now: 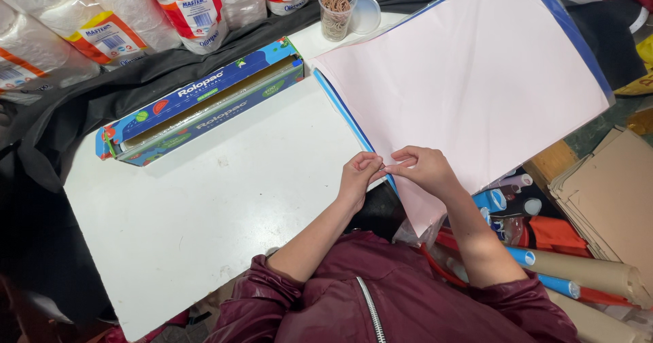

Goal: The person pulls plastic wrap from a dispenser, wraps a red cylindrical object by hand, and then begins wrapping a sheet of white paper.

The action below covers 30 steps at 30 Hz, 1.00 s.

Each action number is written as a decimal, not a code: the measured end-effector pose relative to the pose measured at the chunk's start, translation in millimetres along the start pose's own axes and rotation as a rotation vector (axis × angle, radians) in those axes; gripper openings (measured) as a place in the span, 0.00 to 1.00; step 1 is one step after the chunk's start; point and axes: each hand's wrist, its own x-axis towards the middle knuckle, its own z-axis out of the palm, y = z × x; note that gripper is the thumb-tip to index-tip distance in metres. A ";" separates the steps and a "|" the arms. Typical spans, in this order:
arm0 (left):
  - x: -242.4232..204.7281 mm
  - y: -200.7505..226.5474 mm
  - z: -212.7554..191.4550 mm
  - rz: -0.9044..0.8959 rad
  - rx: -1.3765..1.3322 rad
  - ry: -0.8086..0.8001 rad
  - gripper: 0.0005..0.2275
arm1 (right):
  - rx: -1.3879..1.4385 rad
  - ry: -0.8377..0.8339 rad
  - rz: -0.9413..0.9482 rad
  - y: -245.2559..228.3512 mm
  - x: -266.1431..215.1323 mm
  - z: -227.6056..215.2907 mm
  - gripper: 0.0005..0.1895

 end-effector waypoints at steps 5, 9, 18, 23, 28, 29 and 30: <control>-1.9 -1.1 2.0 -0.039 -0.056 0.026 0.06 | 0.024 0.009 0.005 -4.5 -2.9 -0.6 0.31; -9.0 11.0 8.8 -0.056 -0.096 0.013 0.08 | 0.063 0.034 -0.016 6.5 4.8 3.2 0.31; -5.3 7.7 6.9 -0.074 -0.100 0.039 0.09 | 0.078 0.024 -0.003 1.8 -0.9 2.2 0.31; -6.9 11.3 8.2 -0.084 -0.110 0.055 0.11 | 0.076 0.034 -0.021 2.3 -1.0 3.3 0.31; -4.3 8.7 6.3 -0.091 -0.108 0.040 0.11 | 0.063 0.043 -0.014 -6.4 -5.3 0.5 0.31; -5.1 9.4 6.1 -0.091 -0.108 0.041 0.11 | 0.064 0.042 -0.014 -8.1 -5.8 0.3 0.31; -6.0 10.1 6.0 -0.089 -0.112 0.033 0.10 | 0.063 0.049 -0.021 -9.7 -6.3 0.1 0.31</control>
